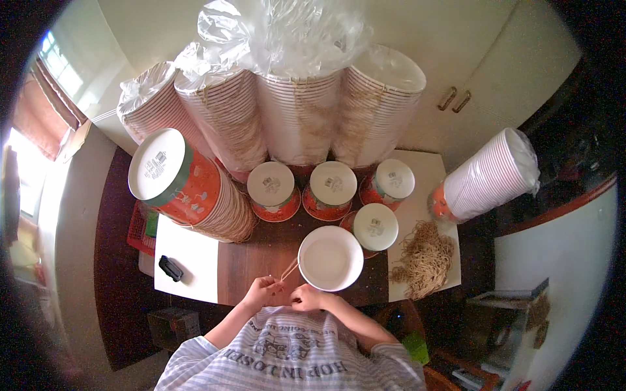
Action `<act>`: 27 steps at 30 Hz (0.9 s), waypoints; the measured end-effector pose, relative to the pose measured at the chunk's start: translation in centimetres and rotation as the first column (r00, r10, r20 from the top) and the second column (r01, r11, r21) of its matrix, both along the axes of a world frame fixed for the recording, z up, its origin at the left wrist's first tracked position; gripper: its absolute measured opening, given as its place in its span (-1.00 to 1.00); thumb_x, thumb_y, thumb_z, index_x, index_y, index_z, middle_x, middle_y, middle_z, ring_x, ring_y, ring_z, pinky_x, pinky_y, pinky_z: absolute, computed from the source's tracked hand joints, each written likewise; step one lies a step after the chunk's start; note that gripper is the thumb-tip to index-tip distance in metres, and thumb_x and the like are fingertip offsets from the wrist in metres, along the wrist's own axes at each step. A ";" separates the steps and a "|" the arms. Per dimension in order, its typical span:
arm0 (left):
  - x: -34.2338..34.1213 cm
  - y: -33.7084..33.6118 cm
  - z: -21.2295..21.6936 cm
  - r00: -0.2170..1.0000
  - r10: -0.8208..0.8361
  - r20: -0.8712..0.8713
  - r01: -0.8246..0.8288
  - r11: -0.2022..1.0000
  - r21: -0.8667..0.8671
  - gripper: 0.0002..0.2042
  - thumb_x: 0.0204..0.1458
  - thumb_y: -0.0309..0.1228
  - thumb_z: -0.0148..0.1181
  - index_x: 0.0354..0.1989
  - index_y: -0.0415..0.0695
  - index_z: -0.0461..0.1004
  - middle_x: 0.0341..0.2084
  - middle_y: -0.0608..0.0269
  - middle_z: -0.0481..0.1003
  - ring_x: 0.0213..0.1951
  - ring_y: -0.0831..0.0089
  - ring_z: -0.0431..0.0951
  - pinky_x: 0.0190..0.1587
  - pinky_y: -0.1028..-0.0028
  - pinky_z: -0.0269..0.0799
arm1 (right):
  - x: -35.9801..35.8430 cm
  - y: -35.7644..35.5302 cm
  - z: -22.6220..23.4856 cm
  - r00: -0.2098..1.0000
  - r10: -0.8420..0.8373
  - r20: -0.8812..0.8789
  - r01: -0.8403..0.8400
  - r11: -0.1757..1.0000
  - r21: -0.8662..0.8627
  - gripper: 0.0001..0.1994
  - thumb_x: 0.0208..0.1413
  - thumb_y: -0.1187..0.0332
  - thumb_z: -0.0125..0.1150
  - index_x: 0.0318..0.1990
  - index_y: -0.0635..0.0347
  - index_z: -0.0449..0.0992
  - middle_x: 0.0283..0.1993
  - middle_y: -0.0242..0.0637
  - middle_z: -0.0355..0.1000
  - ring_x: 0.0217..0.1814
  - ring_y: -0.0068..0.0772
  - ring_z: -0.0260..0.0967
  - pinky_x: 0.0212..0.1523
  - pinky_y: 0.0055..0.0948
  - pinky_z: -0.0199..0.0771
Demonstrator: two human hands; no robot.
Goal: Manually tying elastic bands or strings around paper containers to prepare them for packaging.
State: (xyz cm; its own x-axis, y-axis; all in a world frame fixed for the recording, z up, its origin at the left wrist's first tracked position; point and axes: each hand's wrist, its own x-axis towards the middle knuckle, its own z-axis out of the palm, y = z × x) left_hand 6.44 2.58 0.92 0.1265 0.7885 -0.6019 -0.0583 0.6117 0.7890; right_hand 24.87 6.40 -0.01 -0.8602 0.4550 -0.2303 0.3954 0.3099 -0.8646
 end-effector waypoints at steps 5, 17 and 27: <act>-0.5 -0.6 -1.5 0.983 0.098 0.156 -0.087 0.993 -0.076 -0.88 0.00 -0.40 0.05 -0.42 -0.17 0.46 -0.53 0.40 0.45 -0.49 0.68 0.34 -0.41 0.68 0.22 | 1.3 3.1 -1.4 0.999 0.037 -0.030 -0.037 0.999 0.009 -0.89 -0.23 0.38 0.08 -0.56 0.24 0.43 -0.59 -0.17 0.37 -0.55 -0.30 0.34 -0.49 -0.40 0.32; 0.5 0.0 -1.7 0.956 0.175 0.234 -0.144 0.979 -0.145 -0.93 0.00 -0.47 0.04 -0.39 -0.16 0.45 -0.51 0.46 0.42 -0.50 0.71 0.33 -0.45 0.71 0.22 | 0.8 -0.9 0.0 0.995 -0.100 0.017 0.101 0.993 -0.063 -0.82 -0.19 0.29 0.02 -0.52 0.22 0.44 -0.51 -0.13 0.41 -0.47 -0.17 0.38 -0.44 -0.31 0.35; 2.0 0.8 -3.6 0.937 0.055 0.345 -0.019 0.994 -0.108 -0.91 0.02 -0.48 0.02 -0.39 -0.19 0.45 -0.50 0.39 0.45 -0.45 0.67 0.38 -0.41 0.68 0.29 | 1.0 -1.8 1.4 0.978 -0.043 0.206 0.035 0.998 0.045 -0.82 -0.21 0.25 0.03 -0.58 0.17 0.43 -0.51 -0.14 0.41 -0.45 -0.08 0.38 -0.43 -0.21 0.36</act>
